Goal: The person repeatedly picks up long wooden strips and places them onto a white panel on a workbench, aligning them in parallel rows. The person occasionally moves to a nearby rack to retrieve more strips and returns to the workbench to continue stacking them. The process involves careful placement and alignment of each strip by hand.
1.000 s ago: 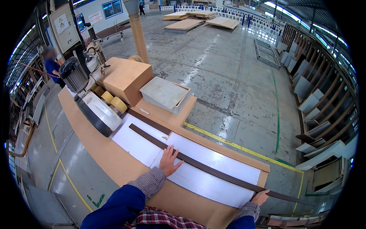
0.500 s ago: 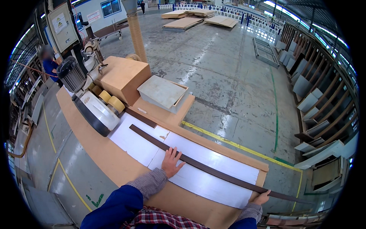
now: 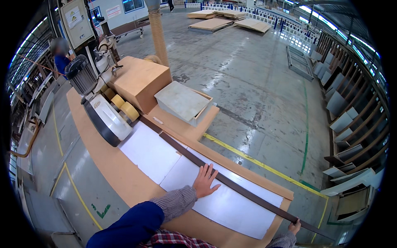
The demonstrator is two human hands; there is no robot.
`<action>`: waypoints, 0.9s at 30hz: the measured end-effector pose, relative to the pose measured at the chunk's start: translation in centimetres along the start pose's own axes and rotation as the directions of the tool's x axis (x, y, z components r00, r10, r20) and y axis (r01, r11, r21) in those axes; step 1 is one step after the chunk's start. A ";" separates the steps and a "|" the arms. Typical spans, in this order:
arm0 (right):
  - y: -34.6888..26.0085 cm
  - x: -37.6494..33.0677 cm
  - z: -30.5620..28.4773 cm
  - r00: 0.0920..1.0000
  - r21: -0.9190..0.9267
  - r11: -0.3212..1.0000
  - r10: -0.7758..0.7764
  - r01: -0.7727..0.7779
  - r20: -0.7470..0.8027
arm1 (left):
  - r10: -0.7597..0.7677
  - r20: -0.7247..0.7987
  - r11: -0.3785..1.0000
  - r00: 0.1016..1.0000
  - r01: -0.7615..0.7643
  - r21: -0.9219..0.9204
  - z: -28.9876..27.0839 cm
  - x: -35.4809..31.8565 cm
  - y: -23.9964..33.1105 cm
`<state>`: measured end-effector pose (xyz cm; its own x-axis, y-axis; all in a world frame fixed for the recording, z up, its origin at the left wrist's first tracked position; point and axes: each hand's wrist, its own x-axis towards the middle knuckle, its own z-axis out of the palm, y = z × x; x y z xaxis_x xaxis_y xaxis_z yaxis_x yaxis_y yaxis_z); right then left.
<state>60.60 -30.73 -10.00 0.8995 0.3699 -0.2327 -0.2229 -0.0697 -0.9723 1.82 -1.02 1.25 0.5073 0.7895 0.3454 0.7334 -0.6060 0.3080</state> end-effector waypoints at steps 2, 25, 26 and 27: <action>-0.7 0.0 1.8 0.987 0.234 0.965 0.086 -0.117 0.139 | -0.036 -0.018 0.999 0.999 0.036 -0.018 0.0 0.9 -1.4; -4.3 -8.6 19.6 0.982 0.420 0.891 0.191 -0.175 0.003 | -0.338 -0.149 0.940 0.929 0.342 -0.001 -1.0 4.5 -4.9; -4.6 -9.5 20.7 0.977 0.433 0.885 0.208 -0.169 -0.045 | -0.336 -0.152 0.941 0.929 0.340 -0.003 -1.1 4.5 -4.9; -5.1 -10.5 21.6 0.973 0.464 0.871 0.219 -0.159 -0.078 | -0.339 -0.154 0.939 0.928 0.343 0.000 -1.2 4.6 -4.9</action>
<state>44.18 -14.26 -2.18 0.8556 0.2720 -0.4405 -0.5113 0.3106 -0.8013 0.03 5.46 2.35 0.1522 0.9233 0.3528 0.8629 -0.2982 0.4081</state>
